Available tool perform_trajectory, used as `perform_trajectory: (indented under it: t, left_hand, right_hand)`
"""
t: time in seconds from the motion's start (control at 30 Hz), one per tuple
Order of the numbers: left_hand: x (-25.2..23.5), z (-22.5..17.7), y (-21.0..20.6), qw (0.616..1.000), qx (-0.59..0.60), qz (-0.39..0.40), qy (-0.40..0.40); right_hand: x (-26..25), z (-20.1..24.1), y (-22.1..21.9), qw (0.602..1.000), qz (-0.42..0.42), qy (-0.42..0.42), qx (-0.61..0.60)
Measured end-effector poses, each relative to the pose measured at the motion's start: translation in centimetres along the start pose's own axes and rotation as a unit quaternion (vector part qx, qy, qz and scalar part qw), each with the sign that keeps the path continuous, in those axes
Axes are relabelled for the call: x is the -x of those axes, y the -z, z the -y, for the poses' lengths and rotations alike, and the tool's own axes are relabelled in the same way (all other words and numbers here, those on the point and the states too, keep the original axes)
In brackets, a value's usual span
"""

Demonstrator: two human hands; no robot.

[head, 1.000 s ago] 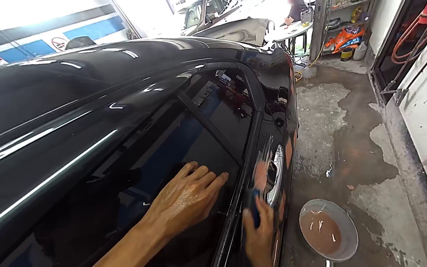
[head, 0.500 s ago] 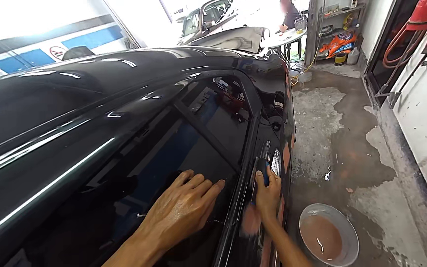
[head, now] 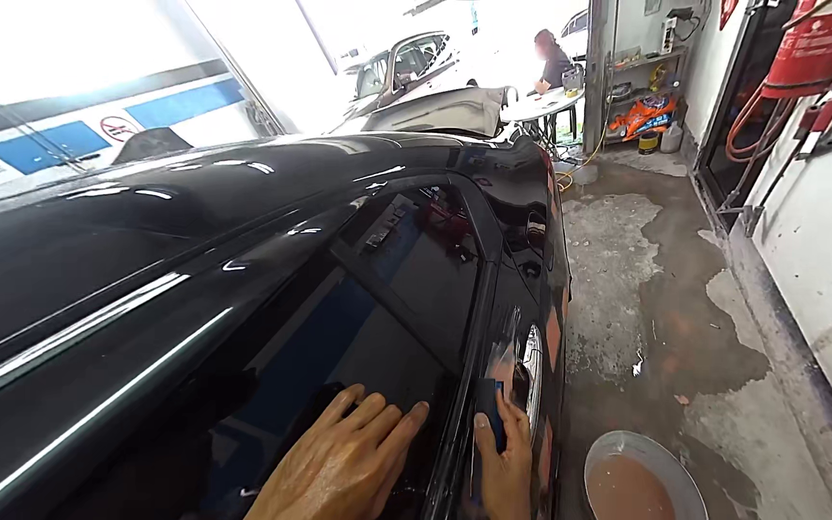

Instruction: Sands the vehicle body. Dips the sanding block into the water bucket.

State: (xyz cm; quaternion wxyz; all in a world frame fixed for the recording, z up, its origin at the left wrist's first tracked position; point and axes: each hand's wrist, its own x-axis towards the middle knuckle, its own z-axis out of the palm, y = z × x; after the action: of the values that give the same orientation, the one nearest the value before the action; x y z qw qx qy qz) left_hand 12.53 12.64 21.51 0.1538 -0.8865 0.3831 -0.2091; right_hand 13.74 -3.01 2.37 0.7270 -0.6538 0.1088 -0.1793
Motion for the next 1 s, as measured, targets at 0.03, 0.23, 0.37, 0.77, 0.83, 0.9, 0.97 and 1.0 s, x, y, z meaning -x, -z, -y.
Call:
perform_trajectory:
  t: [0.03,0.23,0.37,0.77,0.83,0.9,0.97,1.0]
  left_hand:
    - [0.0,0.0,0.1,1.0,0.0,0.007,0.0]
    - [0.1,-0.1,0.3,1.0,0.0,0.013,-0.001]
    - [0.0,-0.1,0.7,0.999,0.004,0.033,0.004]
    - [0.1,-0.2,-0.1,1.0,-0.004,-0.006,0.006]
    - [0.0,-0.1,-0.3,1.0,-0.006,-0.018,0.004]
    - [0.2,-0.5,-0.3,1.0,-0.002,-0.022,0.003]
    - [0.1,-0.4,-0.3,1.0,-0.004,-0.023,0.002]
    - [0.0,-0.3,-0.3,1.0,-0.005,-0.022,0.001]
  right_hand:
    - [-1.7,-0.6,-0.4,1.0,-0.015,0.018,0.009]
    - [-2.9,0.4,-0.7,0.998,-0.017,-0.021,0.054]
    - [-3.7,-0.3,-1.2,0.998,-0.033,0.003,0.051]
    - [0.4,1.3,-0.7,0.994,-0.048,-0.027,0.089]
    - [-4.8,1.1,-1.7,0.99,-0.077,-0.057,0.099]
    - [-3.3,1.1,-1.6,0.99,-0.064,-0.051,0.114]
    - [2.4,1.3,-0.8,0.993,-0.031,0.004,0.115]
    - [4.8,1.4,-0.4,0.994,-0.019,0.016,0.108]
